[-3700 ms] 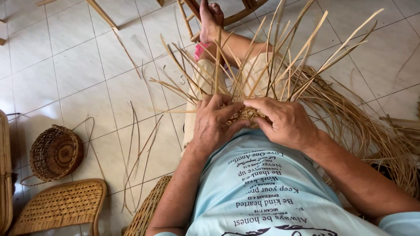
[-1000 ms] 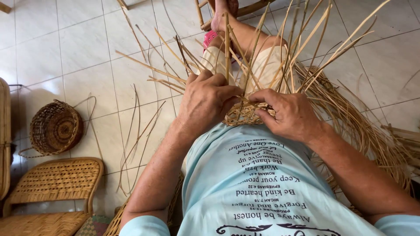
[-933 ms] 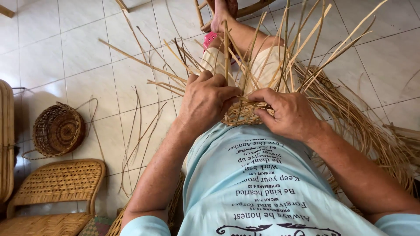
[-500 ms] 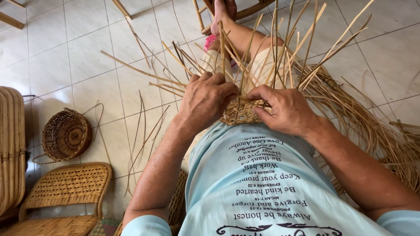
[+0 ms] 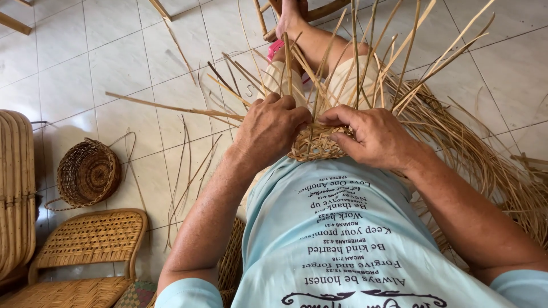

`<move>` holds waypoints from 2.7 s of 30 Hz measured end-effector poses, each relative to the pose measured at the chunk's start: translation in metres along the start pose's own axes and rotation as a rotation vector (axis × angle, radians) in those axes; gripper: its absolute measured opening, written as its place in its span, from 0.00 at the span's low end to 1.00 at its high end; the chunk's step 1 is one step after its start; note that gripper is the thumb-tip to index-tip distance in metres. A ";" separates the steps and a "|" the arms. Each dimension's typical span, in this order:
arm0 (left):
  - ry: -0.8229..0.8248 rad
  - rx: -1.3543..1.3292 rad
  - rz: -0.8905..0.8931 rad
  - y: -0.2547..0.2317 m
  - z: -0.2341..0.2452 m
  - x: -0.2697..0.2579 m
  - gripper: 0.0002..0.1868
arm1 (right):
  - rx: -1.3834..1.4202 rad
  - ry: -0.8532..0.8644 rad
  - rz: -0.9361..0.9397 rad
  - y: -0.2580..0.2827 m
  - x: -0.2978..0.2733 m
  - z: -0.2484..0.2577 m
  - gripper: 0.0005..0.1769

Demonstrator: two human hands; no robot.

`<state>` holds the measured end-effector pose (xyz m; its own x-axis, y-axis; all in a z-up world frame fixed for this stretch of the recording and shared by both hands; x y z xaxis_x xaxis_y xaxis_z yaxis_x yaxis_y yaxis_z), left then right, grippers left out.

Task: The person is weaving a basket by interlacing long, flexible strands of plant material while sitting on the floor.

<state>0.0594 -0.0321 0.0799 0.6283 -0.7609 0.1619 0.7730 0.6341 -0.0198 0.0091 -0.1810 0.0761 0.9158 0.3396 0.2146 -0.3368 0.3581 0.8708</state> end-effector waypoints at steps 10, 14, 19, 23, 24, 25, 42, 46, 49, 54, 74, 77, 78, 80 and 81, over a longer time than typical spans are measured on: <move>-0.041 0.007 -0.009 0.009 0.000 -0.001 0.05 | 0.196 -0.268 0.154 -0.014 -0.035 0.032 0.20; -0.087 0.030 -0.106 0.011 0.001 -0.002 0.07 | 0.191 -0.307 0.193 -0.025 -0.060 0.056 0.11; -0.033 0.057 -0.112 0.013 0.000 -0.003 0.08 | 0.116 -0.385 0.132 -0.030 -0.078 0.075 0.09; -0.052 0.010 -0.123 0.013 0.004 -0.004 0.05 | 0.079 -0.415 0.153 -0.028 -0.082 0.084 0.09; -0.047 0.013 -0.131 0.012 0.005 -0.004 0.05 | 0.083 -0.425 0.151 -0.025 -0.082 0.084 0.09; -0.051 0.009 -0.126 0.012 0.006 -0.004 0.06 | 0.068 -0.438 0.143 -0.022 -0.082 0.084 0.09; -0.019 0.000 -0.143 0.007 0.007 0.003 0.07 | 0.013 -0.038 0.190 0.017 -0.022 0.017 0.15; -0.050 -0.021 -0.140 0.010 0.007 0.000 0.06 | -0.119 0.006 0.170 0.014 -0.016 0.009 0.22; -0.065 -0.044 -0.137 0.013 0.006 -0.004 0.06 | 0.079 -0.087 0.232 0.012 -0.026 0.031 0.18; -0.053 -0.038 -0.135 0.014 0.003 -0.004 0.06 | 0.123 -0.234 0.242 0.008 -0.052 0.068 0.13; -0.066 -0.012 -0.162 0.009 0.005 -0.001 0.05 | 0.205 -0.173 0.257 0.017 -0.037 0.036 0.12; -0.129 -0.033 -0.185 0.007 0.008 -0.004 0.06 | -0.218 -0.078 0.208 0.017 -0.027 0.012 0.18; -0.132 -0.034 -0.180 0.007 0.007 -0.005 0.06 | -0.219 -0.072 0.210 0.015 -0.025 0.007 0.18; -0.180 -0.018 -0.168 0.005 0.007 -0.008 0.05 | -0.497 -0.075 0.199 0.011 -0.019 -0.004 0.28; -0.183 -0.019 -0.161 0.004 0.006 -0.010 0.05 | -0.498 -0.068 0.202 0.009 -0.019 -0.006 0.28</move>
Point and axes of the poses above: each hand's wrist, its own x-axis towards the middle knuckle, its own z-axis out of the back of the hand, y = z × x, the point moved 7 cm from there along x, towards the middle knuckle, and after that the axes turned 12 degrees about x, right-handed, at the moved point
